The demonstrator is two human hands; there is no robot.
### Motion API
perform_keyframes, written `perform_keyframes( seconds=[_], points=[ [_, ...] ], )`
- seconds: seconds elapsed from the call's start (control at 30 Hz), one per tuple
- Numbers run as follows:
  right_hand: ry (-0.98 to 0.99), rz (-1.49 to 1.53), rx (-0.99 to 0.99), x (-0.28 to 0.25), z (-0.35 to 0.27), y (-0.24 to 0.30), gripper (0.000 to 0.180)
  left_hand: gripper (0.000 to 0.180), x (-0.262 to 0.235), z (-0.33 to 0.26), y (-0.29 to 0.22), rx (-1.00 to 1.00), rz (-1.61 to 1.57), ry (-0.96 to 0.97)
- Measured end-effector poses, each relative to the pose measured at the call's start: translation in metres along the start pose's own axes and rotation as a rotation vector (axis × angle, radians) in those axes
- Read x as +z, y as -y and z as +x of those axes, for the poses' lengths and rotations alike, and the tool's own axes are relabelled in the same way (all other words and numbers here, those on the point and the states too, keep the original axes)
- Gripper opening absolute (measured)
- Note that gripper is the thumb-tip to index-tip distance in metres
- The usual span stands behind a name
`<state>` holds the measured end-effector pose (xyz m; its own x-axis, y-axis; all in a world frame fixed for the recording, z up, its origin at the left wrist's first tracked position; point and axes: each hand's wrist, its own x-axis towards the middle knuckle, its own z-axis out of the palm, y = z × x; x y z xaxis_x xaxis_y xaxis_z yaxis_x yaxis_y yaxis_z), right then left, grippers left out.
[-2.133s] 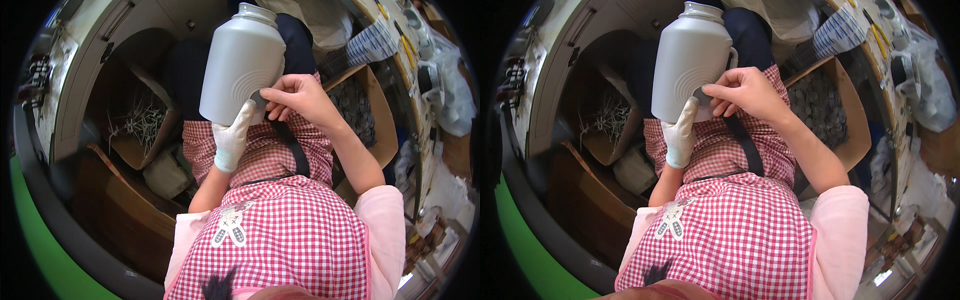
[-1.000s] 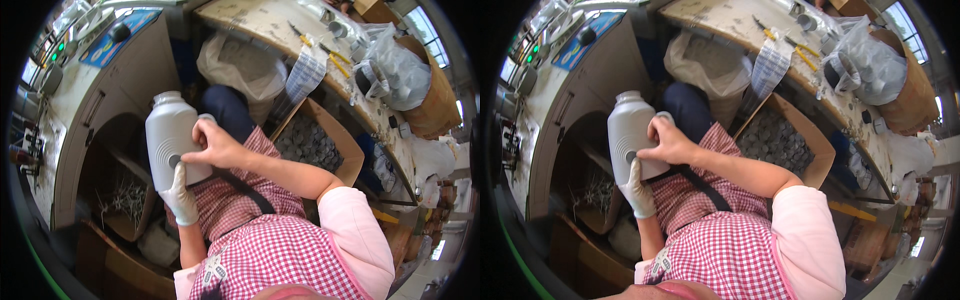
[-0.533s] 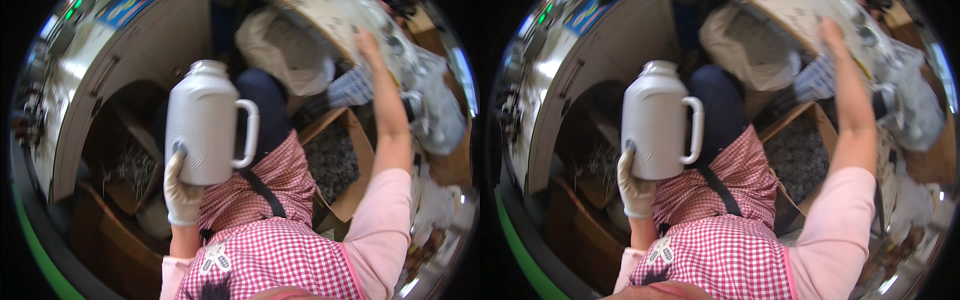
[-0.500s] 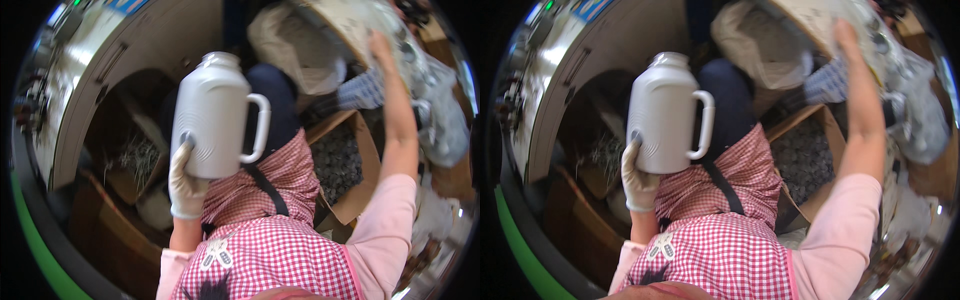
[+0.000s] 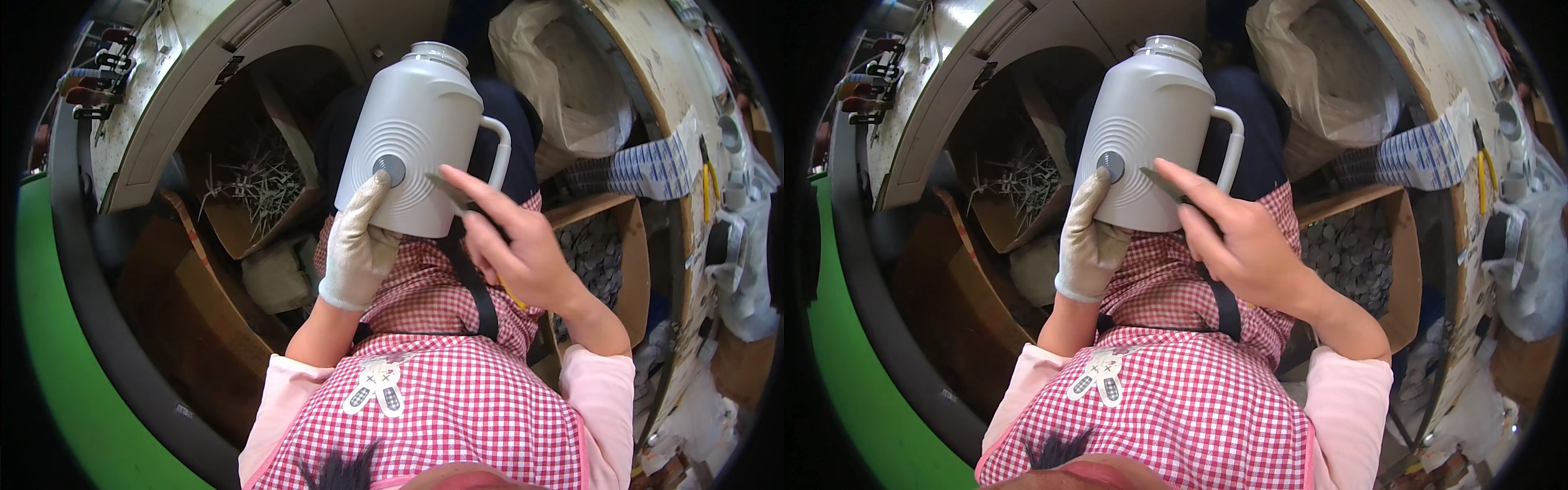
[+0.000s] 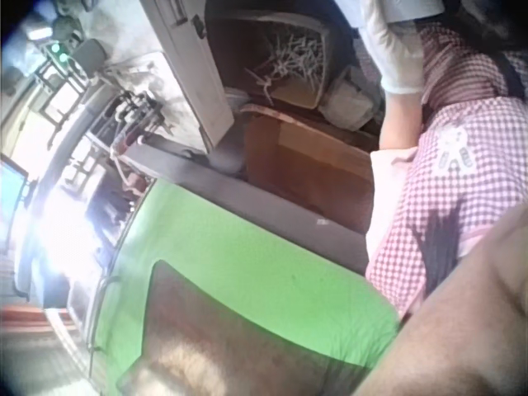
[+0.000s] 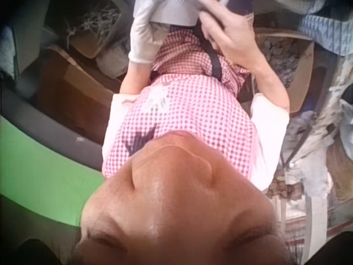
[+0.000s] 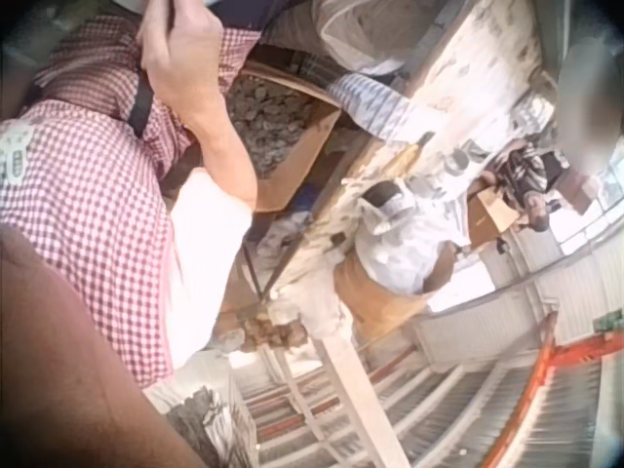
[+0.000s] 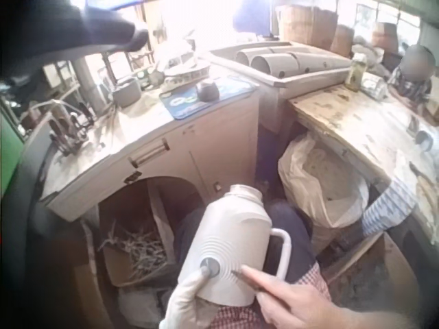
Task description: The person sits on the floor and repeatedly assembles white plastic pitchers. They insert a small circular part into the bottom of each pitcher, then use a yellow-handled tool to scrape the inside rim. The person handles multiple pitchers and tools throughout the clip.
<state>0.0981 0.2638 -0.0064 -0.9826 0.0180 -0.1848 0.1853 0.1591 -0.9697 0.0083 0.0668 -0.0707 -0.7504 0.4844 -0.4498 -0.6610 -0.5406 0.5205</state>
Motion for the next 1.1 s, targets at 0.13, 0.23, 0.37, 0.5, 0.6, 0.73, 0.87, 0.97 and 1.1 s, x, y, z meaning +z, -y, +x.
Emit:
perform_keyframes(
  seconds=[0.13, 0.23, 0.37, 0.5, 0.6, 0.73, 0.87, 0.97, 1.1],
  points=[
    [-0.022, 0.034, 0.020, 0.021, 0.000, -0.004, 0.049, 0.032, -0.011, -0.004, 0.010, 0.177, 0.159, 0.152],
    [-0.025, 0.068, 0.032, 0.025, -0.002, -0.002, 0.049, 0.029, -0.016, -0.003, 0.009, 0.007, -0.109, 0.130],
    [-0.023, 0.104, 0.052, 0.030, -0.009, -0.002, 0.048, 0.029, -0.016, -0.003, 0.010, 0.049, -0.055, 0.189],
    [-0.006, 0.125, 0.073, 0.027, -0.010, -0.008, 0.048, 0.029, -0.018, -0.003, 0.010, 0.051, -0.056, 0.176],
    [-0.024, 0.031, 0.007, 0.030, -0.007, -0.012, 0.050, 0.030, -0.018, -0.003, 0.008, 0.012, -0.067, 0.145],
    [-0.203, -0.564, -0.285, 0.045, 0.001, -0.011, 0.054, 0.031, -0.010, -0.004, 0.011, 0.067, 0.102, 0.095],
    [-0.079, -0.898, -0.129, 0.044, 0.003, -0.006, 0.054, 0.030, 0.004, -0.004, 0.014, 0.201, 0.230, 0.062],
    [-0.127, -0.186, -0.151, 0.020, 0.002, -0.007, 0.049, 0.028, 0.008, -0.002, 0.010, 0.310, 0.242, 0.109],
    [-0.325, 0.187, -0.051, 0.001, -0.013, -0.006, 0.045, 0.028, 0.003, 0.004, 0.002, 0.376, 0.443, 0.048]
  ],
)
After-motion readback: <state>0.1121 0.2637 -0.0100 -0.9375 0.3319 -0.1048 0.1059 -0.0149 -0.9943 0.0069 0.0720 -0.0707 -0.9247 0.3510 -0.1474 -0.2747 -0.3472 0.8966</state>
